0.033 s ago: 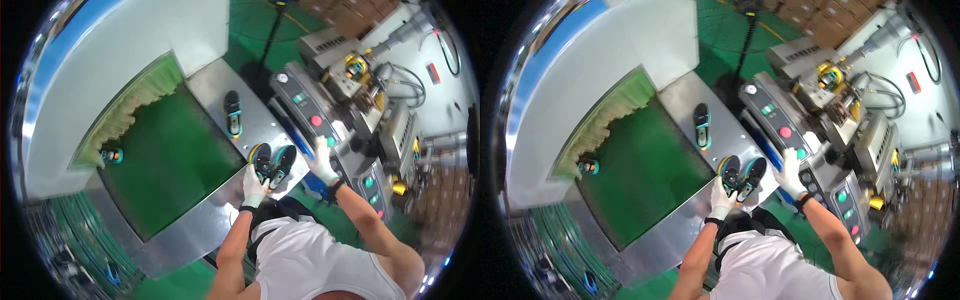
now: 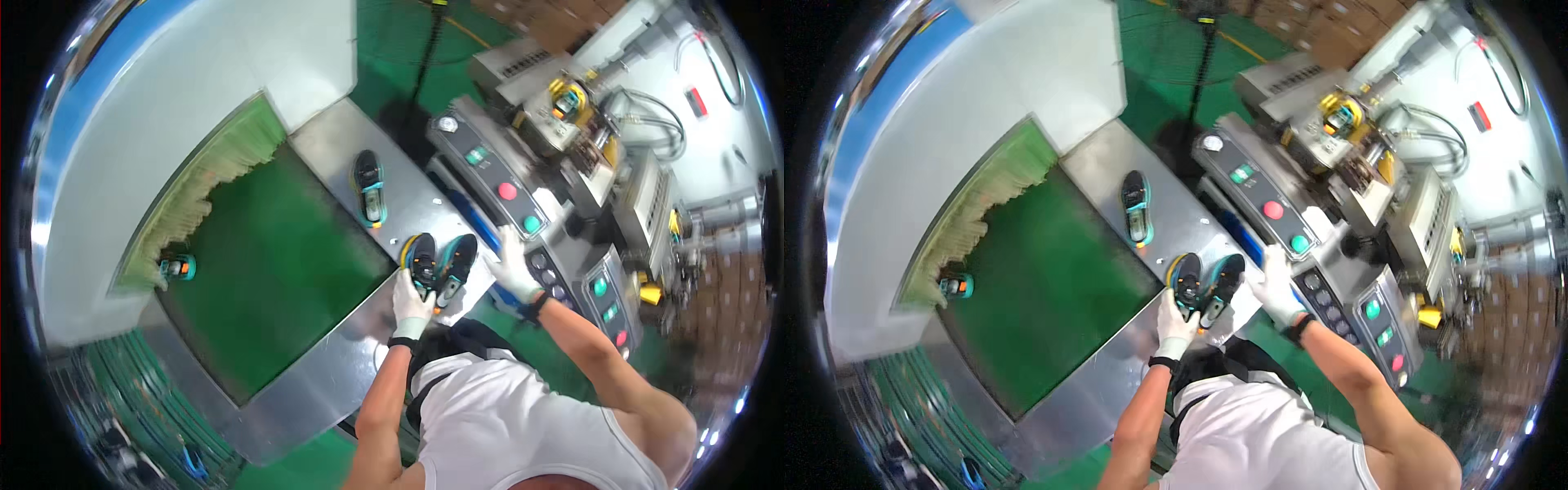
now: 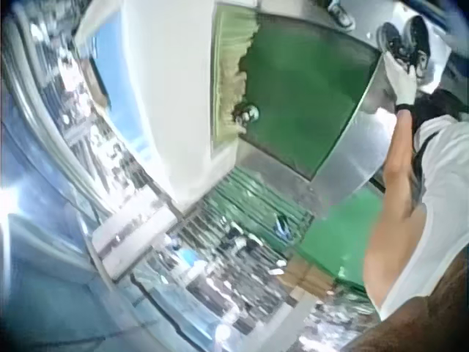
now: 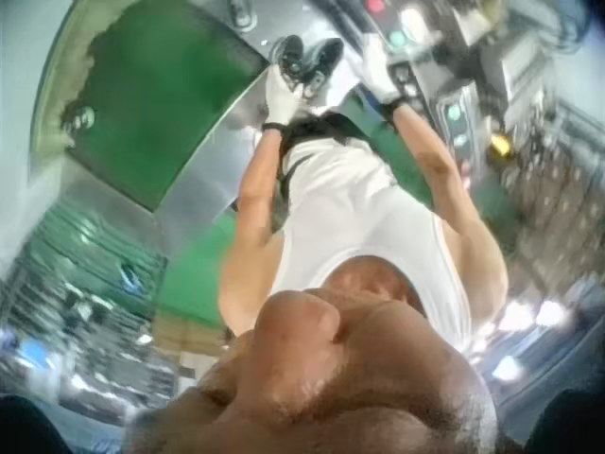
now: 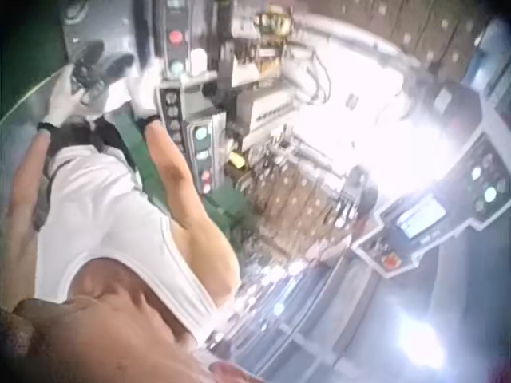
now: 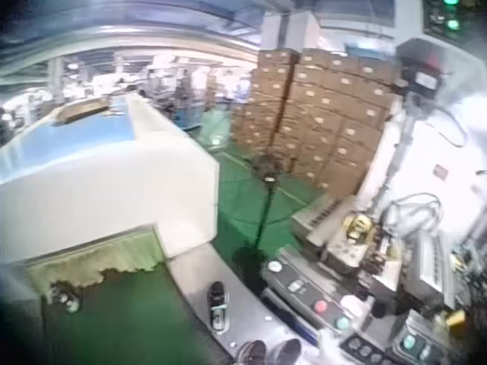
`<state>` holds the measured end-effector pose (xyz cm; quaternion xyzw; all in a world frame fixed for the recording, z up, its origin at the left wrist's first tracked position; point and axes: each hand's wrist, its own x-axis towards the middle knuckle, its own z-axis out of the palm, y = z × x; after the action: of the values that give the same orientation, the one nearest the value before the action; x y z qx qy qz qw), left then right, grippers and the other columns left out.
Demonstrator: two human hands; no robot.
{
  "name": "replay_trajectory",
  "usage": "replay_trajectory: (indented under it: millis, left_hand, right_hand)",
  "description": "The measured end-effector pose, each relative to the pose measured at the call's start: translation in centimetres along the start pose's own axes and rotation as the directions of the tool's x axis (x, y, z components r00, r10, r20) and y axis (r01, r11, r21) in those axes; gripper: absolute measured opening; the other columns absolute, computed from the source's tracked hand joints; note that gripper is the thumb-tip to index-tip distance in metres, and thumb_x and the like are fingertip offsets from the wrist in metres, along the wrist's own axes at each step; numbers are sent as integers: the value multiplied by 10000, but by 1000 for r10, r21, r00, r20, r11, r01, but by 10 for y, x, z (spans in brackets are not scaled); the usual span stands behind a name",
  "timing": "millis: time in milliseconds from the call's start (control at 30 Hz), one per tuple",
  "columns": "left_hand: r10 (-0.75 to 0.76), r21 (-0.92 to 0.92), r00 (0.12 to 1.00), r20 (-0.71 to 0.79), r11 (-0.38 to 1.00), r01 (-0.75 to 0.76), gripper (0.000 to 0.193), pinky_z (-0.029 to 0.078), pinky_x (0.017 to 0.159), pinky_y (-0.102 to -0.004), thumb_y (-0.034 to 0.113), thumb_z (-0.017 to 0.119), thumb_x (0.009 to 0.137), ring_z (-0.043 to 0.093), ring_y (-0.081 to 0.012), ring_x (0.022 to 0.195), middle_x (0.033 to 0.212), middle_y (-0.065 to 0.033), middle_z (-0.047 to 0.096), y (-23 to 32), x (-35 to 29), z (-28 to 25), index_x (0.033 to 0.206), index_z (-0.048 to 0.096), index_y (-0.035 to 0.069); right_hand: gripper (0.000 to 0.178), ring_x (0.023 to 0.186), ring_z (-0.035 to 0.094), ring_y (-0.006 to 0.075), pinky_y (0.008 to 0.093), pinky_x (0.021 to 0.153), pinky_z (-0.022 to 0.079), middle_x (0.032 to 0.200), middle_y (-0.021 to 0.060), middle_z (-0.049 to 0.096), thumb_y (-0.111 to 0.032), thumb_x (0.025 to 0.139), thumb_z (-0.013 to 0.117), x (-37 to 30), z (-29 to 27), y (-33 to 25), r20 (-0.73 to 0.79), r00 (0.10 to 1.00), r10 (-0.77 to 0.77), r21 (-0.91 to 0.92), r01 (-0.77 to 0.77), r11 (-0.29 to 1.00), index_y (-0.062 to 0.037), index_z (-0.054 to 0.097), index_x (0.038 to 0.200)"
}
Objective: Operating a heat-setting and lasting machine in a shoe factory to shape and bond footwear components.
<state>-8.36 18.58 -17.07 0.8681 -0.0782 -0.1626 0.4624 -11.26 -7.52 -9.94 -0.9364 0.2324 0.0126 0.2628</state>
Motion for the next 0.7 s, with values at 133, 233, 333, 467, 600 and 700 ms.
replay_trajectory:
  millis: [133, 233, 333, 467, 600, 700]
  left_hand:
    - [29, -8, 999, 17, 1000, -28, 849, 338, 1164, -500, 92, 814, 715, 415, -459, 1383, 1485, -309, 415, -12, 3, 1, 1426, 374, -54]
    - [32, -87, 995, 99, 996, -24, 737, 417, 1074, -504, 70, 763, 739, 524, -456, 1252, 1332, -270, 527, -11, 15, 1, 1380, 412, -29]
    - [28, -143, 991, 131, 990, -9, 690, 487, 991, -424, 83, 767, 771, 627, -326, 1095, 1185, -180, 616, -32, 19, -1, 1371, 436, 5]
    - [-118, -215, 943, 312, 958, 191, 511, 546, 791, -370, 163, 796, 801, 628, -206, 874, 1027, -100, 639, -31, 41, -20, 1209, 540, -7]
    - [17, -63, 904, 426, 998, 11, 470, 551, 768, -365, 238, 808, 807, 654, -214, 866, 1016, -115, 682, 27, 39, -3, 1145, 612, -22]
    - [149, -198, 705, 693, 980, -13, 442, 536, 862, -377, 150, 786, 831, 639, -205, 937, 1113, -126, 671, 126, -21, 31, 1191, 608, -34]
  right_hand:
    - [869, 1425, 366, 440, 445, 1207, 299, 1485, 306, 406, -305, 786, 776, -31, 75, -77, 152, 940, 305, 0, -309, 951, 54, 368, 1464]
    - [866, 1437, 346, 440, 447, 1223, 282, 1499, 304, 389, -253, 763, 778, -41, 111, -84, -197, 895, 399, 139, -378, 915, 51, 365, 1461]
    - [799, 1439, 343, 437, 445, 1223, 271, 1495, 303, 389, -145, 771, 710, -40, 107, -81, -122, 870, 479, 323, -421, 847, 39, 362, 1467]
    - [744, 1224, 567, 339, 397, 1044, 458, 1341, 253, 536, -154, 785, 715, -67, 69, -59, 25, 848, 530, 683, -401, 610, 17, 413, 1443]
    - [708, 1076, 650, 247, 348, 964, 511, 1156, 178, 666, -192, 794, 761, -132, 14, -15, -31, 829, 559, 774, -333, 538, 0, 455, 1403]
    - [710, 1125, 632, 243, 350, 1004, 492, 1211, 187, 650, -177, 805, 766, -213, -32, 11, -124, 743, 658, 844, -269, 464, -7, 449, 1418]
